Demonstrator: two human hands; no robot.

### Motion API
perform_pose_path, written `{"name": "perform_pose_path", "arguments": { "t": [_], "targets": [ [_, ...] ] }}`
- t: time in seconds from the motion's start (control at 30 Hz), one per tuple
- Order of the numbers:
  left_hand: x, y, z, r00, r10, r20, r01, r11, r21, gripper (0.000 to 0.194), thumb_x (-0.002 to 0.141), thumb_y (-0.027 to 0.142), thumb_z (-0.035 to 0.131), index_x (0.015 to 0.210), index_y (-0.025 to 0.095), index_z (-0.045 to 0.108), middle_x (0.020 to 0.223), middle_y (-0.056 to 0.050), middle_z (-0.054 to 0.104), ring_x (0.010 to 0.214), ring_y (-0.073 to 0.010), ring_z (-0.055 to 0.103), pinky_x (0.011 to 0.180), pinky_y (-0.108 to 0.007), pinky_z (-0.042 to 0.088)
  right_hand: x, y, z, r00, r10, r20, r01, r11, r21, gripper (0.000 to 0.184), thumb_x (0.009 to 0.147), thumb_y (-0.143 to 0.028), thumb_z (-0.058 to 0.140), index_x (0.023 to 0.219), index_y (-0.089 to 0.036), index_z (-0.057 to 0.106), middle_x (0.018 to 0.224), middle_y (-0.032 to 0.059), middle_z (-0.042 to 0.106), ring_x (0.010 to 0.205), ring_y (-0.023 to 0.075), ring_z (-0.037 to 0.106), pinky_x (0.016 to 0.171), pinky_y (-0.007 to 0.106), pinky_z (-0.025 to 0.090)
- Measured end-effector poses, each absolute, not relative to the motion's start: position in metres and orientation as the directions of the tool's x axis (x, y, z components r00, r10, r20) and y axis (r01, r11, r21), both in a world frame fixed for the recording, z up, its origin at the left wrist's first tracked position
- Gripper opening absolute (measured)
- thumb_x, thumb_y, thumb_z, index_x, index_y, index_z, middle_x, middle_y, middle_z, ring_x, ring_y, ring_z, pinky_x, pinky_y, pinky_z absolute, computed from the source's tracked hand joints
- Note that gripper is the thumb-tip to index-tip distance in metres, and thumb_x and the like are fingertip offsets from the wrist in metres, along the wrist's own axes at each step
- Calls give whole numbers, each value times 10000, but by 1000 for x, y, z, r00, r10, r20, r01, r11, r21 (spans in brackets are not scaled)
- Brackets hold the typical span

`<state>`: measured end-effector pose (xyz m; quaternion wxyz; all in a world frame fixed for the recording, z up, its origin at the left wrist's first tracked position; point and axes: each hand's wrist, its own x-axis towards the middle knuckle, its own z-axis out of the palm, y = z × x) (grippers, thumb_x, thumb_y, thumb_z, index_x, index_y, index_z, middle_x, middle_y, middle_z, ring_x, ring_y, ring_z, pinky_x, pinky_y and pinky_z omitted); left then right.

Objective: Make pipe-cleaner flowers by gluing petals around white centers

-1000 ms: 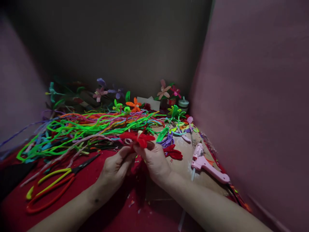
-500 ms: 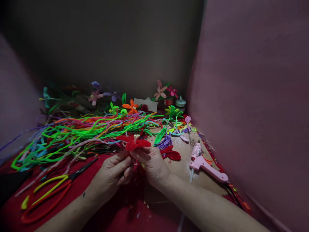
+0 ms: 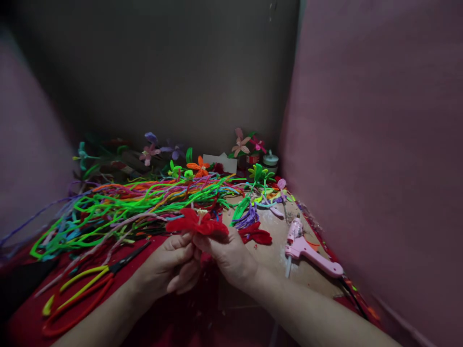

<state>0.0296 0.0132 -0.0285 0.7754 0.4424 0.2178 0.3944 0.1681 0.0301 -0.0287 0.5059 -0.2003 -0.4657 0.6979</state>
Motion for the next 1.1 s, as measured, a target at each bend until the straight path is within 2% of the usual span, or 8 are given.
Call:
{"name": "perform_pose_path", "arguments": {
  "t": [0.1, 0.2, 0.3, 0.4, 0.53, 0.73, 0.97, 1.1],
  "targets": [
    [22, 15, -6, 441, 897, -39, -82, 84, 993, 153, 771, 265, 623, 704, 134, 666, 631, -44, 657, 578, -120, 588, 580, -221, 441, 172, 30, -24, -375, 900, 223, -413, 54, -909, 106, 727, -313, 688, 741, -208, 679, 634, -28, 587, 570, 114, 508, 630, 262, 444],
    [7, 18, 15, 406, 914, -5, 100, -39, 994, 135, 698, 200, 678, 830, 171, 693, 824, -39, 679, 818, -174, 597, 727, -253, 447, 175, 30, -22, -232, 913, 335, -298, 261, -918, 45, 722, -260, 693, 743, -226, 673, 744, -10, 614, 740, 153, 542, 758, 289, 437],
    [-6, 17, 27, 197, 977, 79, 69, -95, 993, 179, 762, 346, 622, 790, 175, 668, 702, -13, 621, 632, -121, 541, 599, -221, 420, 177, 30, -25, -198, 865, 461, -178, 431, -885, 130, 777, -221, 632, 893, -260, 677, 899, 17, 637, 898, 192, 532, 895, 343, 381],
    [-9, 6, 35, 230, 968, 103, -75, -88, 993, 414, 744, 563, 553, 681, 159, 615, 512, 9, 493, 458, -96, 418, 455, -218, 326, 178, 29, -31, -183, 786, 591, -68, 590, -805, 175, 811, -193, 587, 924, -296, 673, 911, 16, 634, 908, 199, 519, 914, 355, 356],
    [1, -9, 39, 308, 951, 4, -7, -2, 1000, 407, 742, 444, 621, 493, 160, 470, 459, 23, 398, 431, -67, 323, 428, -215, 236, 177, 25, -33, -188, 715, 674, 3, 686, -727, 248, 836, -196, 557, 1017, -333, 658, 934, 17, 632, 898, 207, 519, 904, 365, 365],
    [5, 2, 22, 439, 898, 30, -246, 88, 965, 323, 753, 385, 627, 574, 142, 513, 491, 29, 410, 441, -69, 341, 431, -212, 236, 177, 20, -32, -175, 705, 687, -52, 691, -721, 378, 841, -226, 566, 1203, -333, 556, 1005, 18, 626, 954, 213, 527, 888, 359, 395],
    [0, 9, 7, 463, 886, 27, -371, 166, 914, 497, 684, 634, 575, 701, 138, 609, 488, 30, 458, 365, -59, 365, 364, -191, 261, 180, 23, -24, -152, 707, 691, 18, 701, -713, 86, 861, -236, 522, 844, -237, 607, 862, 22, 581, 865, 191, 496, 824, 347, 401],
    [8, 1, 1, 670, 740, -57, -184, 240, 953, 605, 563, 672, 648, 725, 90, 662, 448, -13, 520, 329, -68, 387, 351, -206, 267, 184, 26, -18, -174, 646, 744, 131, 764, -632, 158, 870, -209, 485, 730, -209, 558, 829, 28, 558, 871, 192, 457, 807, 355, 369]
  ]
}}
